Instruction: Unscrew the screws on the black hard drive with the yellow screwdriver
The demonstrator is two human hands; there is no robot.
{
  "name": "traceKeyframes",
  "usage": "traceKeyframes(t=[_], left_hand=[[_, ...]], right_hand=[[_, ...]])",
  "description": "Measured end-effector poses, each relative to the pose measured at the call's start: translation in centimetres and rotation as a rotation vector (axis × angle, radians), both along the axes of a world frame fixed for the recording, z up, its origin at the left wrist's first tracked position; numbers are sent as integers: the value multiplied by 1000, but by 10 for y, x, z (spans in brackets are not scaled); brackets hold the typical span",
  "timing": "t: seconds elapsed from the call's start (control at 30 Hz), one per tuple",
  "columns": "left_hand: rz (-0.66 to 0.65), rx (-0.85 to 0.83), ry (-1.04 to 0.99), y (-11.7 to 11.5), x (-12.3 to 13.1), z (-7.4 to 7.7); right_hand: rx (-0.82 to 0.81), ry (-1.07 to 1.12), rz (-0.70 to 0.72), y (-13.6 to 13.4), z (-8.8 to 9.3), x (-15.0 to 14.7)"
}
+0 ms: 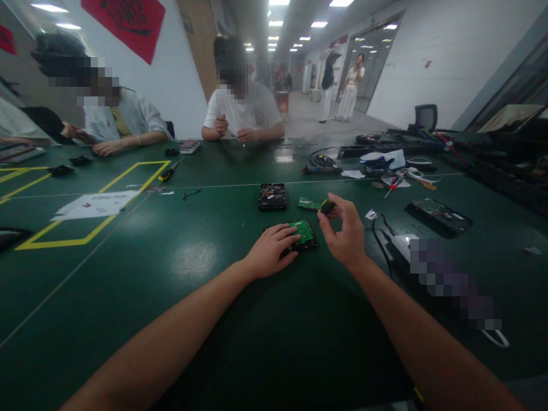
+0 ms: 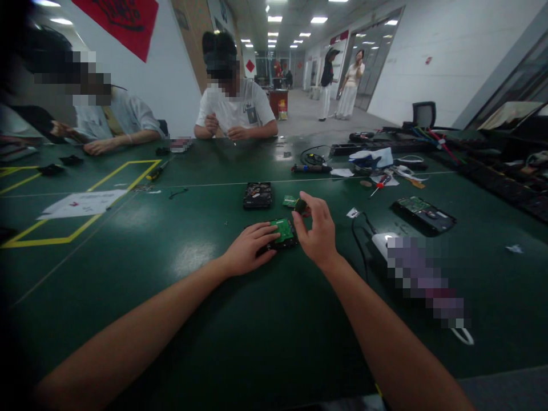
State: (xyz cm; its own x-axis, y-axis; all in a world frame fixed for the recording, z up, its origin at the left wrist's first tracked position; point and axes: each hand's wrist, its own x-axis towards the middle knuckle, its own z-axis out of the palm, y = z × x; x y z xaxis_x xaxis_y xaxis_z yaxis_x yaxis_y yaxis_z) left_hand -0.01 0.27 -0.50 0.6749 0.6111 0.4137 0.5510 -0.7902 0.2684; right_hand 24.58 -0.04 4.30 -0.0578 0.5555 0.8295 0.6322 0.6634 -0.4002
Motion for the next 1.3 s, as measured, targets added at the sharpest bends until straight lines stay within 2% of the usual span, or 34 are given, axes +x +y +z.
traceKeyframes(t=[0.43,0.63,0.83,1.0,1.17,1.3], left_hand=[[-3,-3,-18,0,1,-1],[-3,4,-29,-1,1,0],[-7,5,-29,-1,1,0],[-4,4,-24,0,1,-2],[-10,5,-24,1,0,-3],[5,8,-11,0,1,-2]], right_hand=[[28,-17,-7,-1,0,-1],[-29,-17,31,0,-4,-1],[18,-47,-4,-1,-2,-1],[-18,-24,31,1,-5,0],[12,-20,-21,1,-4,0],[3,-34,26,0,-4,-1]])
